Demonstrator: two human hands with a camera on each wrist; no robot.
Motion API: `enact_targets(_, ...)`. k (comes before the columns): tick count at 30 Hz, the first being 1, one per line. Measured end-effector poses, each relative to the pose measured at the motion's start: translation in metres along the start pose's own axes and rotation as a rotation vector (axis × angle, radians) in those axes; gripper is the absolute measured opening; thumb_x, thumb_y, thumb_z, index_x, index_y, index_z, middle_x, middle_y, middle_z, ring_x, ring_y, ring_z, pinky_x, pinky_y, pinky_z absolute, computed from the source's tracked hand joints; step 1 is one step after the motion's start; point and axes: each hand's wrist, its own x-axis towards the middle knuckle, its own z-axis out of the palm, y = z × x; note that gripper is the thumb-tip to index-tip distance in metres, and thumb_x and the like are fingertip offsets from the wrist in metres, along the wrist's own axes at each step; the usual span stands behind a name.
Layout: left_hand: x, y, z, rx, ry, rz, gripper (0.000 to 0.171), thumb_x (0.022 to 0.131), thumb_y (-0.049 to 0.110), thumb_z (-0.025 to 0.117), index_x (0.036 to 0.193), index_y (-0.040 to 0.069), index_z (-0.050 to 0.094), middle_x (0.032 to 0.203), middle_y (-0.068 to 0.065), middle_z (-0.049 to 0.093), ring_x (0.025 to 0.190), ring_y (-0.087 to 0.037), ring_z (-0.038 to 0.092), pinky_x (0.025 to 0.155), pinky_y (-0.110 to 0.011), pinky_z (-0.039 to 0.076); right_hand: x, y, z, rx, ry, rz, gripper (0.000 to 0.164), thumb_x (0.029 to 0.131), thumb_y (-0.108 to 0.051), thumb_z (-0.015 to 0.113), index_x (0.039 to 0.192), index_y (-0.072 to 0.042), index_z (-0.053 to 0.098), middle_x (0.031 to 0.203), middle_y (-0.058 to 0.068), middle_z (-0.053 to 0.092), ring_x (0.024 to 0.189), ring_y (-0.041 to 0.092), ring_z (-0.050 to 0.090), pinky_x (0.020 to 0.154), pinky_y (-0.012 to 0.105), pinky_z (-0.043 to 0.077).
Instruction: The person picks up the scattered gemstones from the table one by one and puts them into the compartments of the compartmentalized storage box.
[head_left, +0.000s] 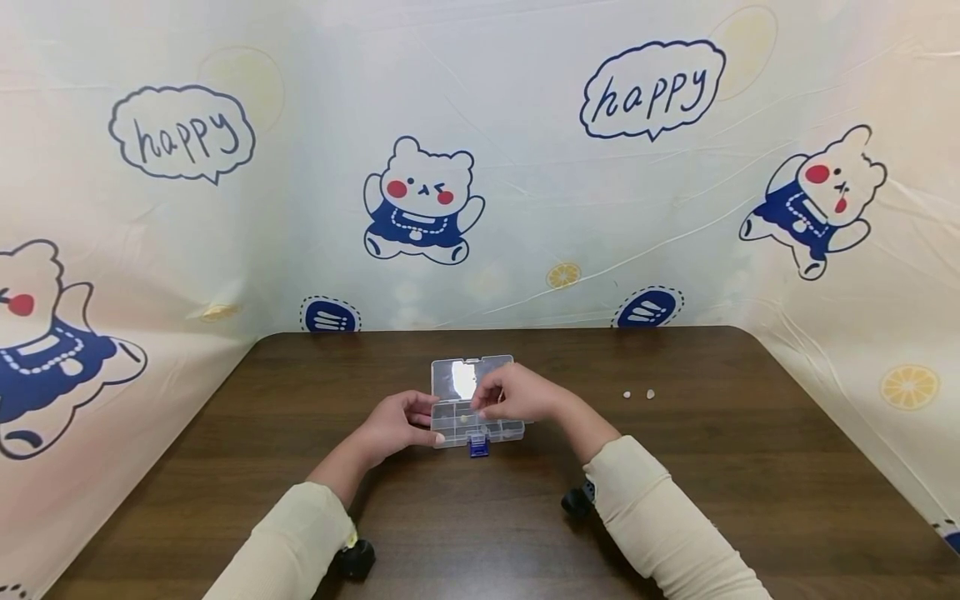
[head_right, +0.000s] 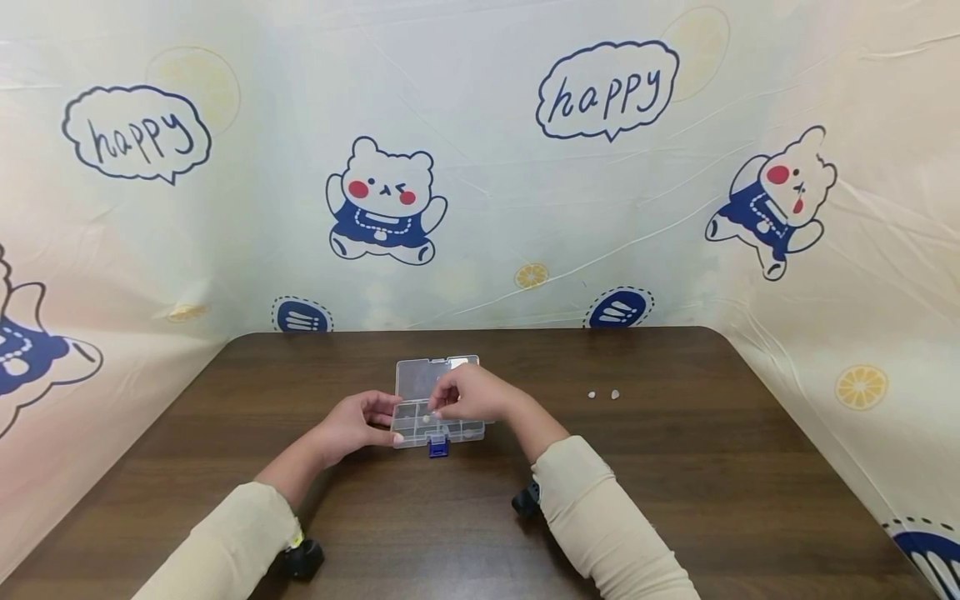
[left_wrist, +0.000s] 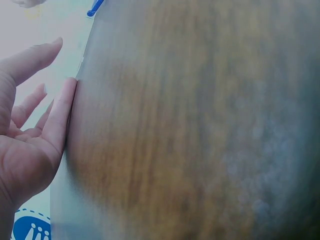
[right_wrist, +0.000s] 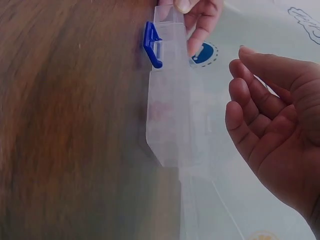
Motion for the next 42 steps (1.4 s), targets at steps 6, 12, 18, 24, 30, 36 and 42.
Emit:
enact_targets(6, -0.001, 0.0, 0.0, -0.004, -0.004, 0.005, 0.06, 0.069, 0.01, 0.089, 0.122, 0.007, 0.062, 0.106, -0.006, 0.064, 0.097, -0.022, 0.061, 0.084, -0.035, 0.055, 0.008, 0.002, 0.005, 0.024, -0.022, 0.0, 0.006, 0.086, -0.002, 0.072, 0.092, -0.001, 0.072, 0.079, -0.005, 0.066, 0.073, 0.008, 0.059, 0.071, 0.023, 0.053)
enact_targets(12, 0.0, -0.001, 0.0, 0.002, -0.001, 0.006, 0.06, 0.069, 0.011, 0.089, 0.122, 0.008, 0.062, 0.106, -0.006, 0.064, 0.097, -0.022, 0.061, 0.084, -0.035, 0.056, 0.015, 0.006, 0.012, 0.032, -0.023, 0.037, 0.007, 0.085, 0.0, 0.073, 0.092, -0.001, 0.073, 0.078, -0.005, 0.066, 0.072, 0.008, 0.059, 0.07, 0.023, 0.052)
enact_targets(18, -0.001, -0.002, -0.001, 0.004, -0.004, 0.01, 0.06, 0.069, 0.012, 0.089, 0.123, 0.007, 0.062, 0.107, -0.006, 0.064, 0.097, -0.021, 0.061, 0.084, -0.035, 0.055, 0.02, 0.009, 0.017, 0.064, -0.027, 0.036, 0.006, 0.084, 0.003, 0.073, 0.09, 0.001, 0.073, 0.078, -0.002, 0.067, 0.07, 0.007, 0.059, 0.069, 0.022, 0.053)
enact_targets(24, -0.002, 0.001, -0.001, -0.002, -0.004, -0.002, 0.059, 0.07, 0.011, 0.089, 0.122, 0.008, 0.062, 0.106, -0.006, 0.065, 0.098, -0.022, 0.061, 0.084, -0.035, 0.055, 0.024, 0.011, 0.021, 0.061, -0.029, 0.058, 0.005, 0.084, 0.001, 0.073, 0.089, -0.001, 0.073, 0.077, -0.003, 0.067, 0.07, 0.007, 0.059, 0.069, 0.021, 0.052)
enact_targets(30, -0.002, 0.0, -0.001, -0.002, -0.008, 0.005, 0.06, 0.069, 0.011, 0.089, 0.122, 0.007, 0.062, 0.106, -0.006, 0.065, 0.097, -0.022, 0.061, 0.084, -0.035, 0.055, 0.025, 0.01, 0.024, 0.056, -0.018, 0.094, 0.005, 0.084, 0.0, 0.074, 0.088, -0.003, 0.074, 0.076, -0.004, 0.065, 0.069, 0.008, 0.057, 0.068, 0.021, 0.051)
enact_targets(36, -0.001, 0.0, -0.001, -0.003, -0.008, 0.008, 0.06, 0.069, 0.011, 0.089, 0.123, 0.007, 0.062, 0.106, -0.005, 0.065, 0.097, -0.021, 0.061, 0.084, -0.035, 0.055, 0.024, 0.009, 0.025, 0.041, 0.0, 0.099, 0.005, 0.084, 0.0, 0.074, 0.088, -0.003, 0.074, 0.075, -0.005, 0.065, 0.069, 0.007, 0.056, 0.066, 0.021, 0.051)
enact_targets(42, -0.001, 0.0, -0.001, -0.006, -0.009, 0.005, 0.059, 0.069, 0.01, 0.089, 0.122, 0.008, 0.062, 0.106, -0.006, 0.065, 0.097, -0.021, 0.061, 0.084, -0.035, 0.055, 0.022, 0.008, 0.026, 0.045, 0.013, 0.098, 0.005, 0.084, 0.0, 0.074, 0.089, -0.002, 0.074, 0.075, -0.004, 0.065, 0.068, 0.006, 0.056, 0.066, 0.021, 0.051)
